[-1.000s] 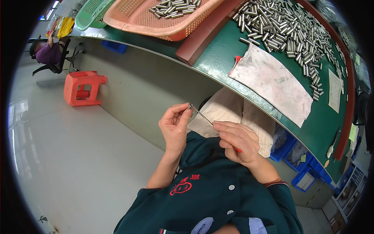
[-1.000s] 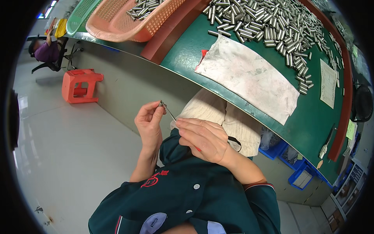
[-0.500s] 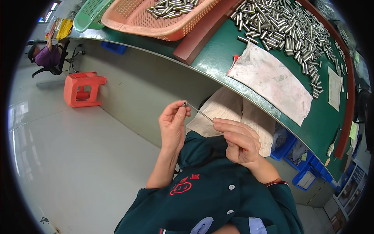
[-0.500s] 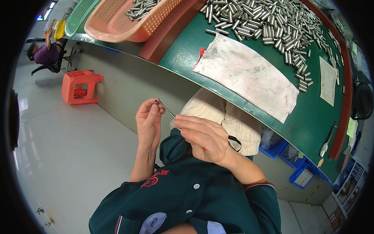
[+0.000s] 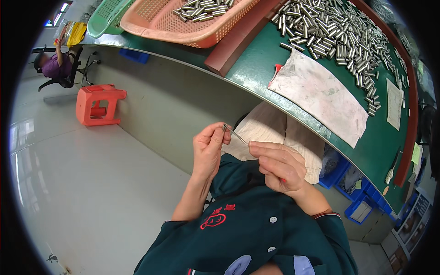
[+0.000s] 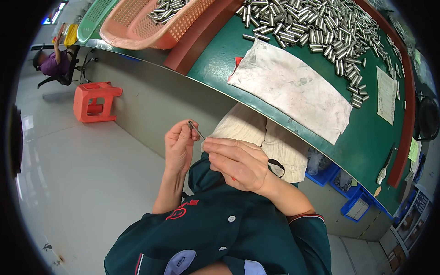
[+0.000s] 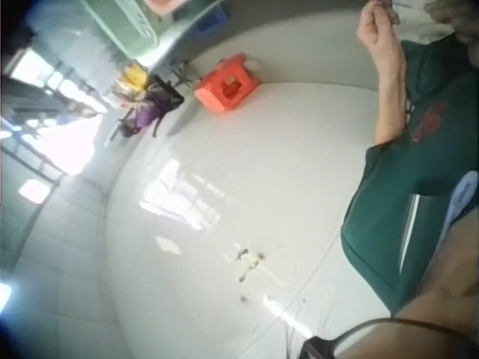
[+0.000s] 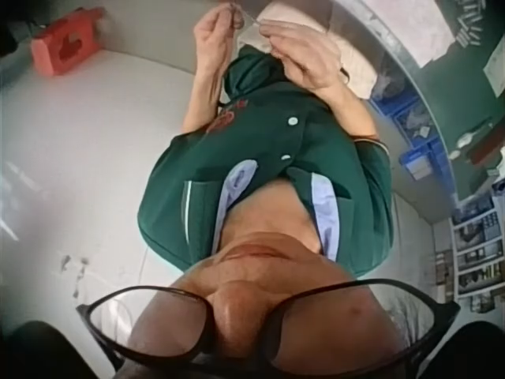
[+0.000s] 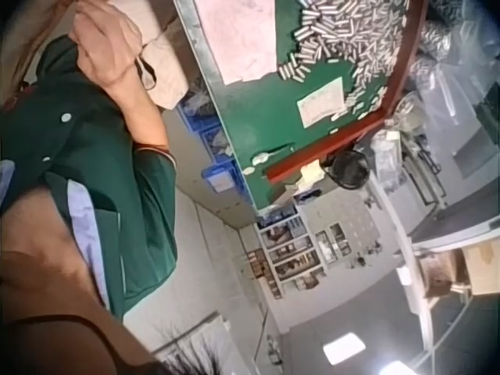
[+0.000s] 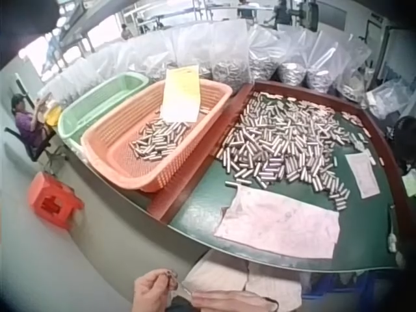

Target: Inspecting the interior of small cylindrical metal parts using a thin probe.

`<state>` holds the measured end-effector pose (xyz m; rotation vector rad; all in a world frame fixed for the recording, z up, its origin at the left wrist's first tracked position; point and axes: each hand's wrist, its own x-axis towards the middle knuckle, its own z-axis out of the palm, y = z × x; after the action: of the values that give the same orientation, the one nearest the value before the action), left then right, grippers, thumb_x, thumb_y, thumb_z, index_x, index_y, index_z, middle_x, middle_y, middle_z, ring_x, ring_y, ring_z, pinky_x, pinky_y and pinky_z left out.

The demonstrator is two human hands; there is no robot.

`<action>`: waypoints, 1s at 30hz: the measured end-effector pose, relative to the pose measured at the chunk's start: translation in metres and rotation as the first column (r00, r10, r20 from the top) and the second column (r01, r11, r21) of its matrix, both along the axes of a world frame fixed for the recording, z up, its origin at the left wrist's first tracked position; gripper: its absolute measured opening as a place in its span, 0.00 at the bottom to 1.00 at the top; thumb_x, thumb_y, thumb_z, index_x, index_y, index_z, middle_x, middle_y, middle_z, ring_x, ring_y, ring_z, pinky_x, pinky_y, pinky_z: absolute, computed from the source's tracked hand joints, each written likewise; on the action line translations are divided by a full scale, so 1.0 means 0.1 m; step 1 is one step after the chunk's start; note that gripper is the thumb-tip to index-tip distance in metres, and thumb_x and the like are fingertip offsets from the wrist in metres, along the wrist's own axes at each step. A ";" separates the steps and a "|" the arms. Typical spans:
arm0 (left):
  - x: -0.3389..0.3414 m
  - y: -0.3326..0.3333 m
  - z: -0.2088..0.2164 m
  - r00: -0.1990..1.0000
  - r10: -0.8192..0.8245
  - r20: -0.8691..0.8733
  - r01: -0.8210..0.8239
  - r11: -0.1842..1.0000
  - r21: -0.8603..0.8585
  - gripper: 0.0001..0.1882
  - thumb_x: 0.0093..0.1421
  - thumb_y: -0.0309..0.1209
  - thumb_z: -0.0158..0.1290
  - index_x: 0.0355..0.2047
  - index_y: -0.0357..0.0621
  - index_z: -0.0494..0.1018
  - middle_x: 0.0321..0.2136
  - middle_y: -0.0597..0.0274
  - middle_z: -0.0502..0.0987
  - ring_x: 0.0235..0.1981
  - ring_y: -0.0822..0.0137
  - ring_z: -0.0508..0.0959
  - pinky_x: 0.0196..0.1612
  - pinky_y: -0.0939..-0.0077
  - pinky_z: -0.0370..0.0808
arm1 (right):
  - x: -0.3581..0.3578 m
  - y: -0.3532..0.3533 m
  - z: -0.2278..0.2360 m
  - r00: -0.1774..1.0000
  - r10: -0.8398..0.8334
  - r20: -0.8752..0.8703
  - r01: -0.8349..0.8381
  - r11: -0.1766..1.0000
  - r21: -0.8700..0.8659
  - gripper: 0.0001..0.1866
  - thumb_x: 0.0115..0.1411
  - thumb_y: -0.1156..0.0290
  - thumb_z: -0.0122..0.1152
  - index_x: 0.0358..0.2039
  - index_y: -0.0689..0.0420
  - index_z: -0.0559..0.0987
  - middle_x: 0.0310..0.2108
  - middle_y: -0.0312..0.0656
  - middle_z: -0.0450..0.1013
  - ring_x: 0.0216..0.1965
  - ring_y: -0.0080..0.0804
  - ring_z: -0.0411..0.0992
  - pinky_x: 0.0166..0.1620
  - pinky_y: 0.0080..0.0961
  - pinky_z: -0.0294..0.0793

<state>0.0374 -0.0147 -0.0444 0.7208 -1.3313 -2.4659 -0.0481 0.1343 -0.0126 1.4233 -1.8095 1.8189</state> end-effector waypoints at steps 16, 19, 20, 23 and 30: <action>-0.04 0.00 0.02 0.993 0.106 -0.041 -0.106 0.994 0.010 0.09 0.58 0.26 0.46 0.36 0.33 0.70 0.26 0.63 0.71 0.28 0.75 0.68 0.34 0.82 0.66 | 0.03 -0.03 0.01 0.994 -0.002 0.112 0.001 1.000 0.015 0.14 0.44 0.86 0.57 0.33 0.67 0.69 0.31 0.53 0.73 0.33 0.45 0.74 0.34 0.29 0.76; -0.06 0.06 0.06 0.992 0.125 -0.012 -0.123 0.987 0.106 0.09 0.58 0.28 0.46 0.35 0.33 0.69 0.25 0.64 0.70 0.27 0.75 0.67 0.34 0.82 0.65 | 0.03 0.03 0.01 0.997 -0.004 0.079 0.004 1.000 -0.002 0.14 0.43 0.84 0.59 0.33 0.66 0.69 0.31 0.52 0.73 0.33 0.44 0.74 0.34 0.29 0.76; -0.06 0.08 0.07 0.991 0.132 0.021 -0.133 0.974 0.183 0.09 0.59 0.29 0.45 0.34 0.33 0.69 0.24 0.65 0.69 0.26 0.76 0.66 0.33 0.82 0.65 | 0.03 0.06 0.03 0.997 -0.002 0.080 0.002 1.000 -0.003 0.14 0.43 0.84 0.59 0.33 0.66 0.69 0.31 0.52 0.73 0.33 0.44 0.74 0.34 0.29 0.76; -0.04 0.00 -0.02 0.993 0.118 0.008 -0.118 0.972 0.202 0.11 0.60 0.34 0.43 0.32 0.38 0.67 0.22 0.69 0.66 0.24 0.77 0.64 0.33 0.82 0.65 | 0.01 0.11 0.09 0.997 0.083 -0.007 -0.083 0.996 -0.028 0.16 0.45 0.79 0.61 0.35 0.64 0.69 0.32 0.51 0.73 0.34 0.44 0.74 0.32 0.29 0.76; -0.08 0.03 0.04 0.995 0.097 0.008 -0.097 0.986 0.135 0.10 0.60 0.34 0.44 0.32 0.38 0.67 0.24 0.68 0.66 0.26 0.77 0.64 0.33 0.82 0.64 | 0.00 0.05 0.04 0.999 -0.032 0.035 0.033 0.999 -0.014 0.07 0.54 0.78 0.51 0.34 0.65 0.67 0.27 0.54 0.73 0.29 0.46 0.74 0.30 0.30 0.75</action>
<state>0.0295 -0.0114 -0.0403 0.7982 -1.1106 -2.4958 -0.0484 0.1388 -0.0085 1.3576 -1.8209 1.8482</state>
